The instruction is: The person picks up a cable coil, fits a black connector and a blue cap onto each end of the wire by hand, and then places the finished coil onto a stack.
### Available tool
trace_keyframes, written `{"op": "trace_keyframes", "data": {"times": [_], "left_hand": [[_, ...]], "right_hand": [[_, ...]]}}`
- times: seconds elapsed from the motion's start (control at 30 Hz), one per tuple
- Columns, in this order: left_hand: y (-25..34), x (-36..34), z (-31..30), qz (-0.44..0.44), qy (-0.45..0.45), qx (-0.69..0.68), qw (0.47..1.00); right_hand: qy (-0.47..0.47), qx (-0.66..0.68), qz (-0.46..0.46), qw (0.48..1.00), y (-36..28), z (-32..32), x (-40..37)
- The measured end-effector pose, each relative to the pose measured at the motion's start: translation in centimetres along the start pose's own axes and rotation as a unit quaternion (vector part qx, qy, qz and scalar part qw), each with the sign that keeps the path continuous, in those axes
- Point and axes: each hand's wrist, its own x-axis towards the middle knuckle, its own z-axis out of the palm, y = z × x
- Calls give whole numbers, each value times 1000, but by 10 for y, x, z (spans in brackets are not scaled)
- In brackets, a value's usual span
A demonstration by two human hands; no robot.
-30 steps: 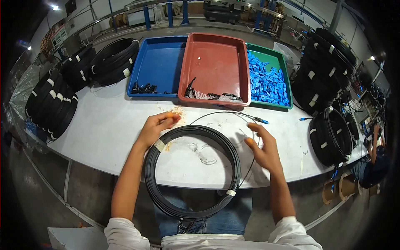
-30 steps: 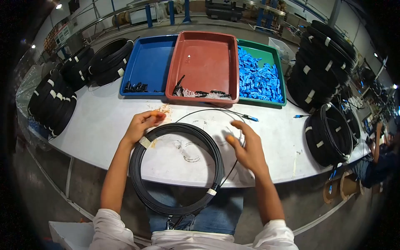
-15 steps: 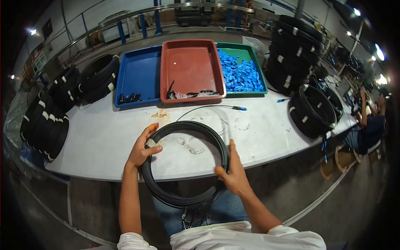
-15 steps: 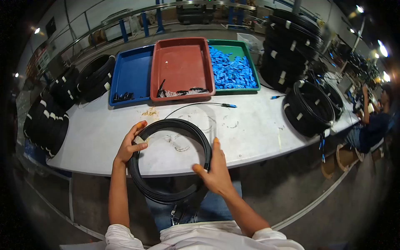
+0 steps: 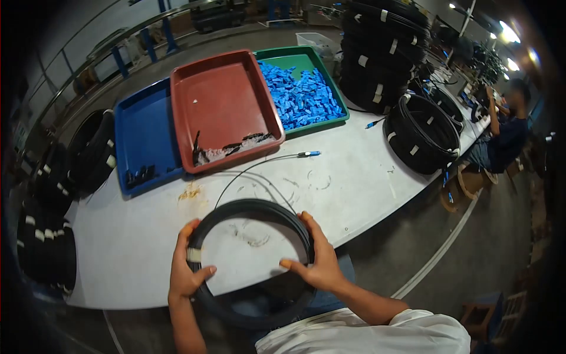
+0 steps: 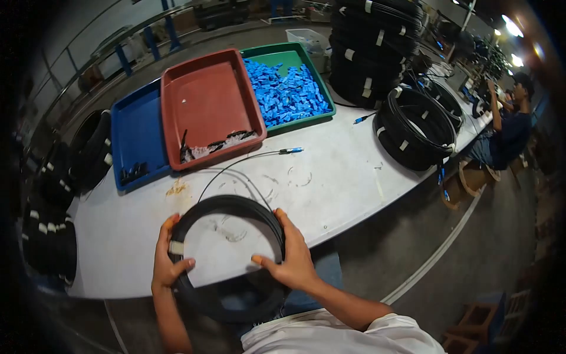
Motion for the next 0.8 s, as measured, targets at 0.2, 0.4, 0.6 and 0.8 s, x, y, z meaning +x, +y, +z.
{"op": "trace_keyframes", "data": {"times": [0.2,0.4,0.6,0.8], "left_hand": [[-1,-2,8,-54,-6,-12,998],[13,5,25,-61,-48,-43,996],[117,47,52,-90,-164,-40,982],[211,121,147,78,-428,-82,897]], "right_hand": [[42,106,79,990,-12,-12,2],[71,196,191,959,-24,-42,0],[183,142,235,944,-88,-98,-51],[496,197,264,803,-158,-139,-124]]}}
